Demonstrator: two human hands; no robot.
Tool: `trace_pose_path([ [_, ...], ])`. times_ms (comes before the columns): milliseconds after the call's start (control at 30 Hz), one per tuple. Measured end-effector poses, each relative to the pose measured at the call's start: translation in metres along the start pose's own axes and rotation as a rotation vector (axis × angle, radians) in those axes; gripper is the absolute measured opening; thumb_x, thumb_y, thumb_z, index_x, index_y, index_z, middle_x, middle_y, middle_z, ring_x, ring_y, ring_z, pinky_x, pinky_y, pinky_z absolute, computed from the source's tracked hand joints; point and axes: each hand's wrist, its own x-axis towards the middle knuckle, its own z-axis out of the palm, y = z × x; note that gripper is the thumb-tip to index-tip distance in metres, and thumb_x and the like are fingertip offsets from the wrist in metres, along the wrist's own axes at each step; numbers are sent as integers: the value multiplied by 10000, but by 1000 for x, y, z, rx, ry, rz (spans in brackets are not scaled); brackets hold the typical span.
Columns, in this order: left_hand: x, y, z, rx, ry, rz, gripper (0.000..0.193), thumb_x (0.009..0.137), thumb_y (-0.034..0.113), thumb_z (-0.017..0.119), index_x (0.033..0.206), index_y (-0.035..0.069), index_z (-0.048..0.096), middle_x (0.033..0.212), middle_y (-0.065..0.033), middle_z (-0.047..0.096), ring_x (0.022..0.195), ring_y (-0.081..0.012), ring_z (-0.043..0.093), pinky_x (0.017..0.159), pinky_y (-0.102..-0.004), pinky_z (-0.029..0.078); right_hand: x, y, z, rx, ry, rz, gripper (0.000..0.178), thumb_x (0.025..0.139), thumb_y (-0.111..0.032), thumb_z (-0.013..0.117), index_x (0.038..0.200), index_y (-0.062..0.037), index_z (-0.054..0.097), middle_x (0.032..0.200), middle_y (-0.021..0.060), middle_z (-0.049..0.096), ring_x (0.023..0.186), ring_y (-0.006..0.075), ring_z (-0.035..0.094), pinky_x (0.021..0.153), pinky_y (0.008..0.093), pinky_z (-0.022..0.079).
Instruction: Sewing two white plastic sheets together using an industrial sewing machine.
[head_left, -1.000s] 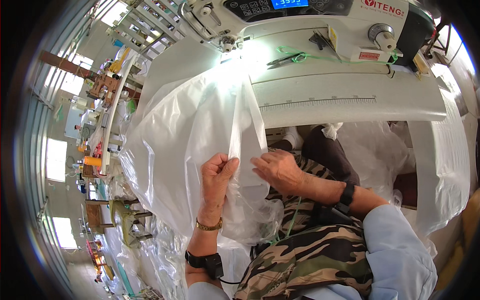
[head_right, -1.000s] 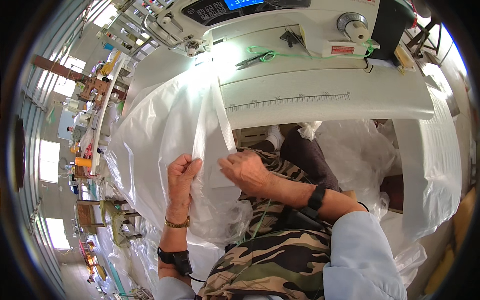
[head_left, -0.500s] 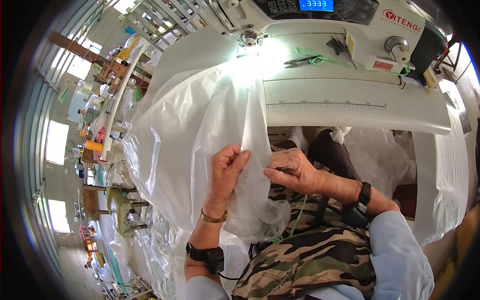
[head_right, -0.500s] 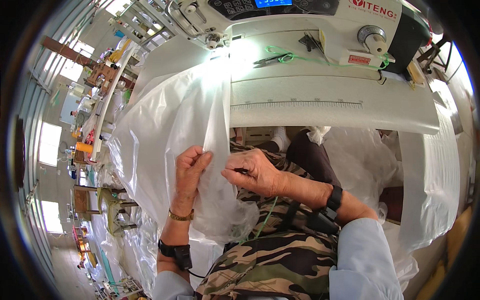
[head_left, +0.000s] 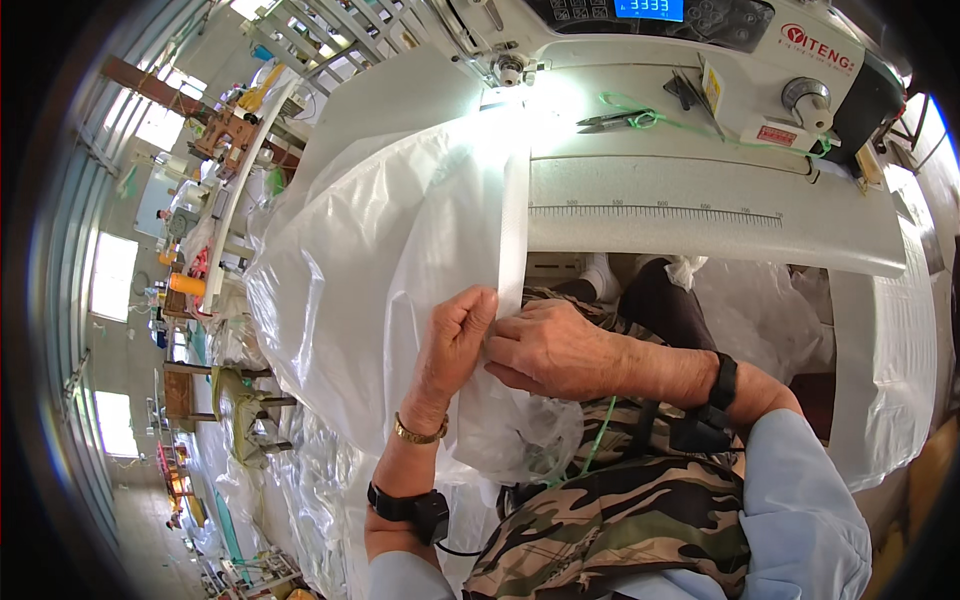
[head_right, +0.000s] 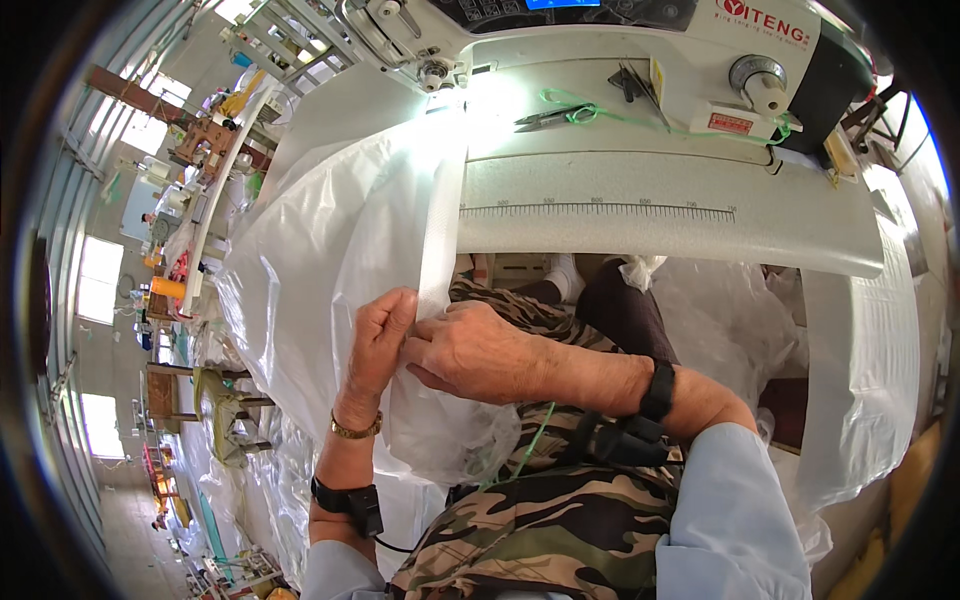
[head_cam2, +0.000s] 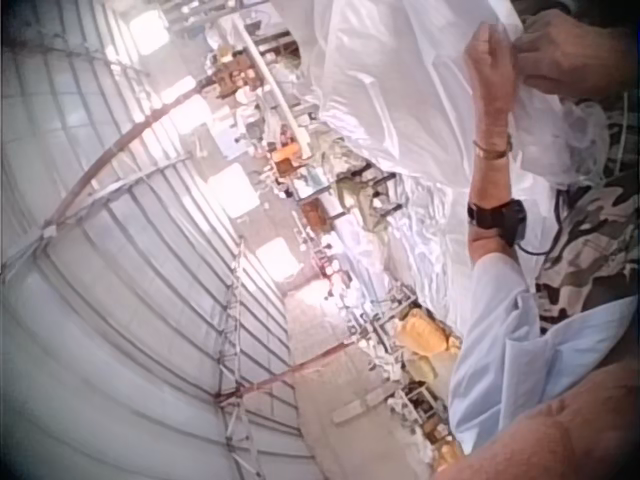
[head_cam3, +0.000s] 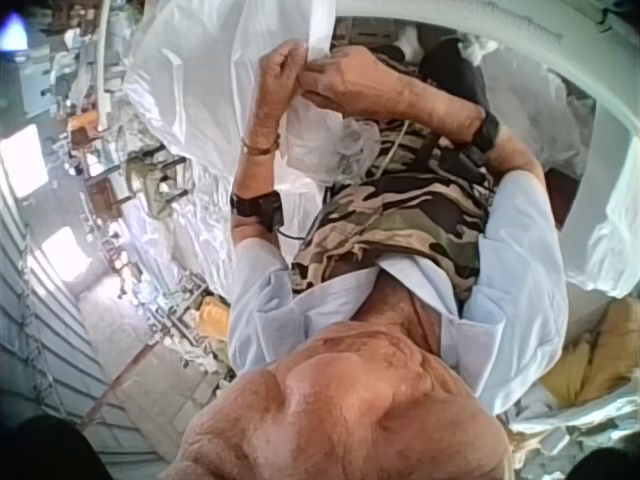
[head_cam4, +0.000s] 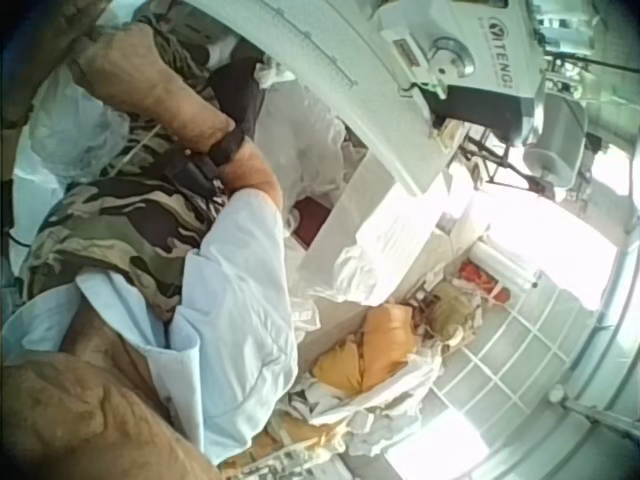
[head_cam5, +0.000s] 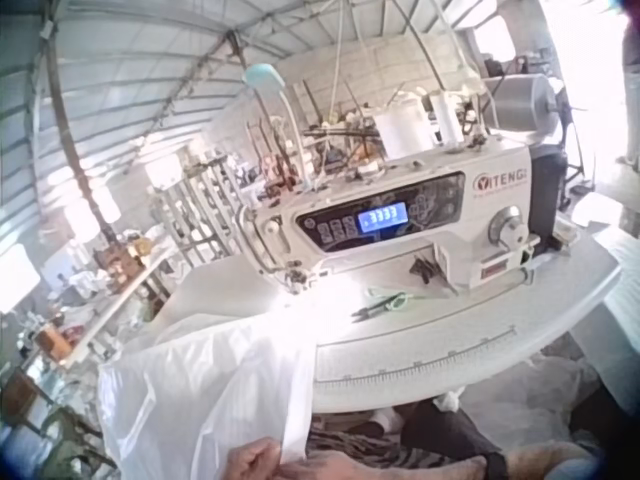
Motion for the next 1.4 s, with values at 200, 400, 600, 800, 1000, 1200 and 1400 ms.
trace_pose_path([
  [200,1,7,-5,0,4,-109,166,964,91,603,836,-14,587,646,62,445,609,-27,365,514,-223,305,-9,15,10,242,100,75,129,864,-84,669,928,-9,585,835,101,597,714,244,614,697,341,514],
  [400,2,38,-47,283,70,38,116,949,55,592,867,-26,597,632,36,449,594,-34,369,504,-235,308,2,52,95,724,590,888,338,942,-195,607,1222,-18,538,1110,156,624,995,230,613,861,351,489],
  [600,29,131,-73,924,-130,334,63,895,12,557,889,-42,589,689,-131,535,591,-235,527,567,-331,426,146,13,93,1014,254,-85,304,923,-207,515,1148,-39,631,1196,186,612,1065,366,606,954,420,460],
  [800,21,81,-51,1223,-387,492,113,745,-13,539,854,14,532,793,-156,574,742,-353,617,610,-435,497,100,67,152,426,164,199,273,915,-201,518,1085,-32,649,1155,203,630,1060,371,608,937,422,470],
  [1000,-13,-16,-26,1234,-83,526,166,762,19,584,927,10,563,811,-98,561,715,-217,623,606,-330,527,32,82,118,270,-380,335,233,904,-185,509,985,-28,662,1003,209,674,953,370,640,837,455,511],
  [1200,-18,-35,-9,1055,58,419,229,785,-2,563,1014,-17,566,806,-116,562,727,-277,617,602,-368,507,64,102,-36,-419,-149,246,162,862,-175,600,896,-18,616,923,124,639,822,332,647,733,443,540],
  [1400,-21,-31,3,1034,125,360,239,785,0,566,1023,-17,567,801,-113,565,727,-282,617,608,-371,508,77,158,-74,-811,-198,285,179,874,-133,561,980,1,613,965,138,596,1022,298,587,880,420,502],
])
